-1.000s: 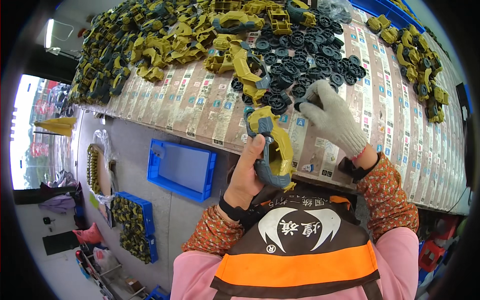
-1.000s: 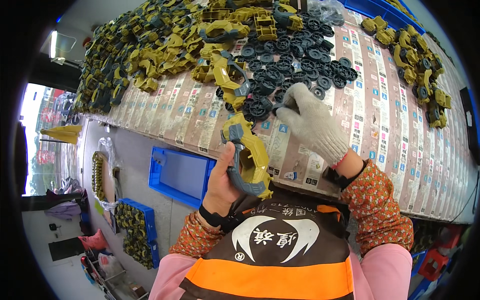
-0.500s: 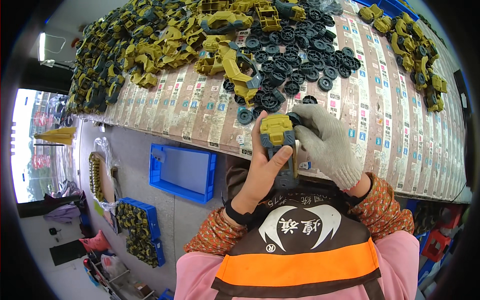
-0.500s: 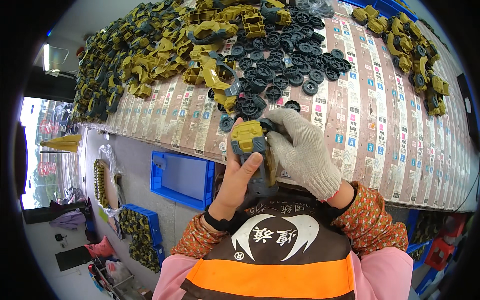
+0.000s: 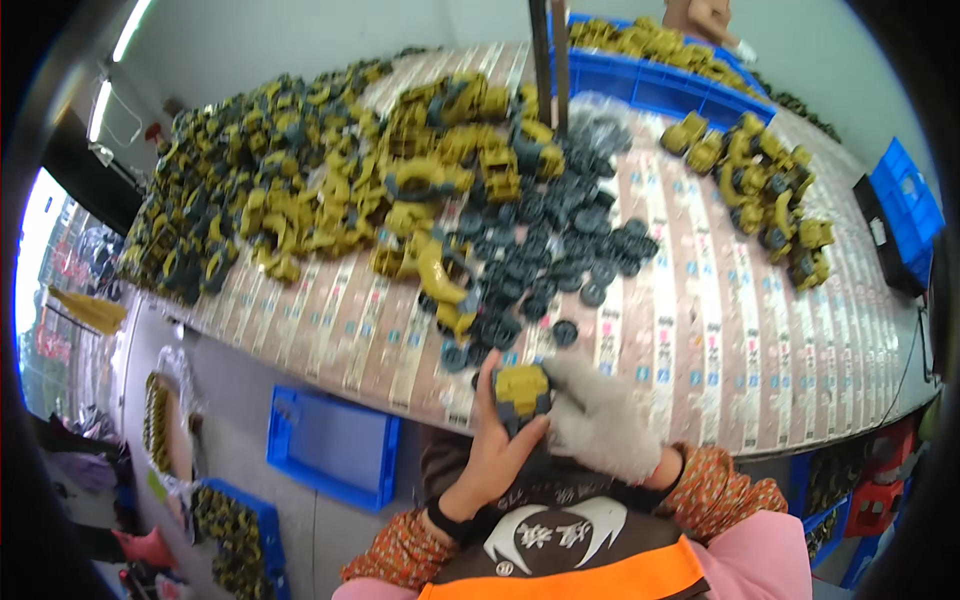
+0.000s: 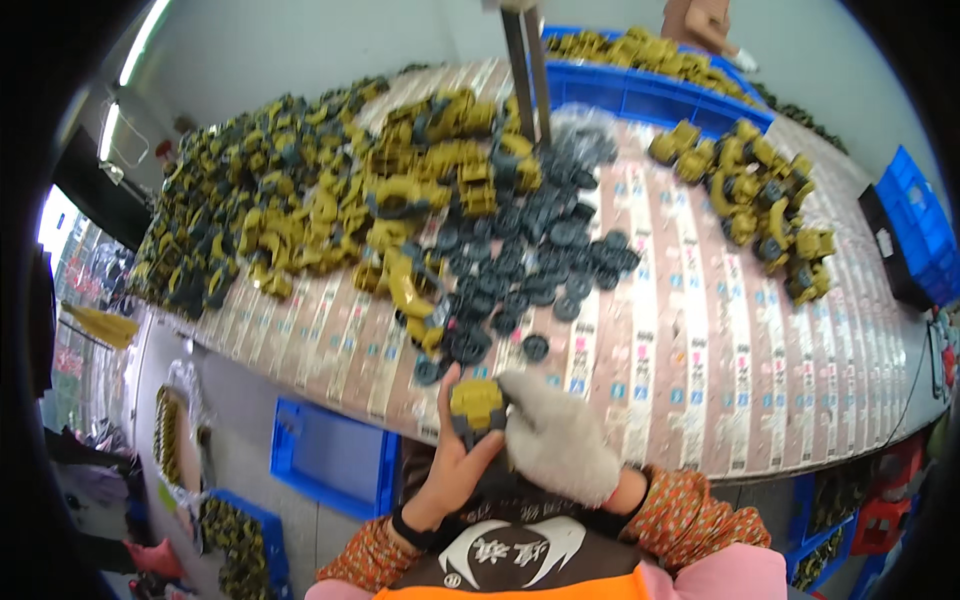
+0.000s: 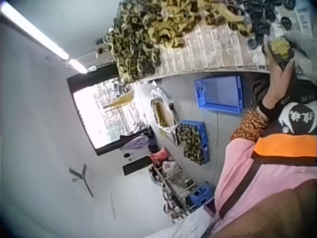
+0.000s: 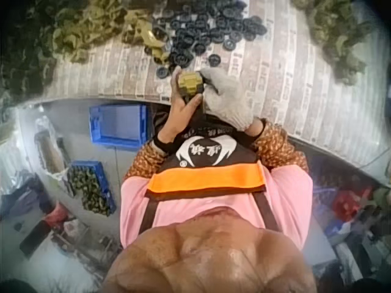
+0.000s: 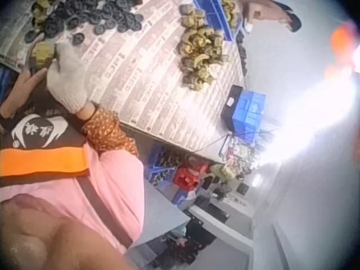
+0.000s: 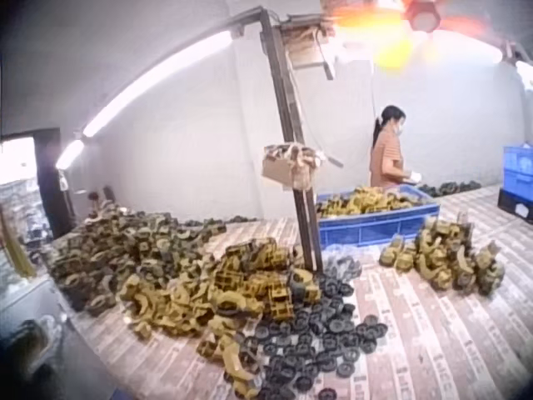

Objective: The person assembles yellow and grey plastic toy excavators by hand. They pick up a yellow body and attach grey wheels one by one, then place the completed toy on the table. The process is repeated for multiple units.

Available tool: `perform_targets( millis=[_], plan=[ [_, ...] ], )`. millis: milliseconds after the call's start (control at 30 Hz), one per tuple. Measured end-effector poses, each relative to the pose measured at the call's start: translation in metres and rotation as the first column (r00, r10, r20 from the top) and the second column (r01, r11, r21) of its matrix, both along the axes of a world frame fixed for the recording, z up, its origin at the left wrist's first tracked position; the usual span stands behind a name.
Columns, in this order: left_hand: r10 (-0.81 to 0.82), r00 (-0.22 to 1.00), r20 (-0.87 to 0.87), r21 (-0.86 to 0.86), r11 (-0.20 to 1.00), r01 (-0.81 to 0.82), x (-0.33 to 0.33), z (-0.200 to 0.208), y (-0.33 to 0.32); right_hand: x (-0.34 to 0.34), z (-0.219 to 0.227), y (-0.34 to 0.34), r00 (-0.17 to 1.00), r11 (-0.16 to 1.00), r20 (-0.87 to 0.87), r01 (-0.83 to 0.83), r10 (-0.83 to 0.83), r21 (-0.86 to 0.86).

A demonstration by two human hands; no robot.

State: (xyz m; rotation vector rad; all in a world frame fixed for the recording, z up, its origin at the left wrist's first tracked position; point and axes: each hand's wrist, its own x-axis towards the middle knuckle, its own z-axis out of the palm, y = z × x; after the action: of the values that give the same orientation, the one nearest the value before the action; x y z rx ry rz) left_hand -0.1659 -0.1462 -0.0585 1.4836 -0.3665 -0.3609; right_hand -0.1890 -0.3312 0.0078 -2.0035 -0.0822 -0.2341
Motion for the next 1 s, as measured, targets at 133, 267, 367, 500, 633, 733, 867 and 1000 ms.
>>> perform_targets(
  millis=[133, 267, 367, 500, 633, 733, 867, 1000],
  plan=[
    [-0.051, 0.996, -0.08, -0.025, 0.999, 0.049, 0.003, 0.017, 0.003, -0.002, 0.01, 0.002, 0.994, 0.998, -0.11, -0.034, 0.029, -0.044],
    [-0.139, 0.99, 0.04, 0.075, 0.988, 0.135, 0.006, 0.019, -0.001, -0.003, 0.001, -0.006, 0.995, 0.994, -0.102, -0.021, 0.01, -0.111],
    [-0.179, 0.981, 0.072, 0.095, 0.981, 0.172, 0.007, 0.019, -0.002, 0.002, -0.005, -0.017, 0.997, 0.996, -0.078, -0.037, 0.03, -0.085],
    [-0.177, 0.984, 0.028, 0.074, 0.982, 0.174, 0.01, 0.024, -0.003, 0.003, -0.002, -0.025, 0.993, 0.999, -0.105, -0.054, 0.053, -0.003],
    [-0.222, 0.96, 0.169, 0.331, 0.931, 0.157, 0.024, 0.045, 0.0, 0.017, 0.04, -0.05, 0.983, 0.999, -0.182, -0.021, 0.014, -0.036],
    [-0.273, 0.912, 0.306, 0.454, 0.884, 0.112, 0.026, 0.075, -0.01, 0.016, 0.048, -0.063, 0.995, 0.997, -0.066, -0.069, 0.072, 0.046],
    [-0.293, 0.803, 0.52, 0.433, 0.9, 0.048, 0.032, 0.059, -0.013, 0.007, 0.02, -0.053, 0.936, 0.957, -0.203, -0.277, 0.288, 0.081],
    [-0.3, 0.784, 0.544, 0.421, 0.906, 0.054, 0.035, 0.053, -0.009, 0.001, -0.004, -0.052, 0.923, 0.942, -0.239, -0.249, 0.302, 0.226]
  ],
)
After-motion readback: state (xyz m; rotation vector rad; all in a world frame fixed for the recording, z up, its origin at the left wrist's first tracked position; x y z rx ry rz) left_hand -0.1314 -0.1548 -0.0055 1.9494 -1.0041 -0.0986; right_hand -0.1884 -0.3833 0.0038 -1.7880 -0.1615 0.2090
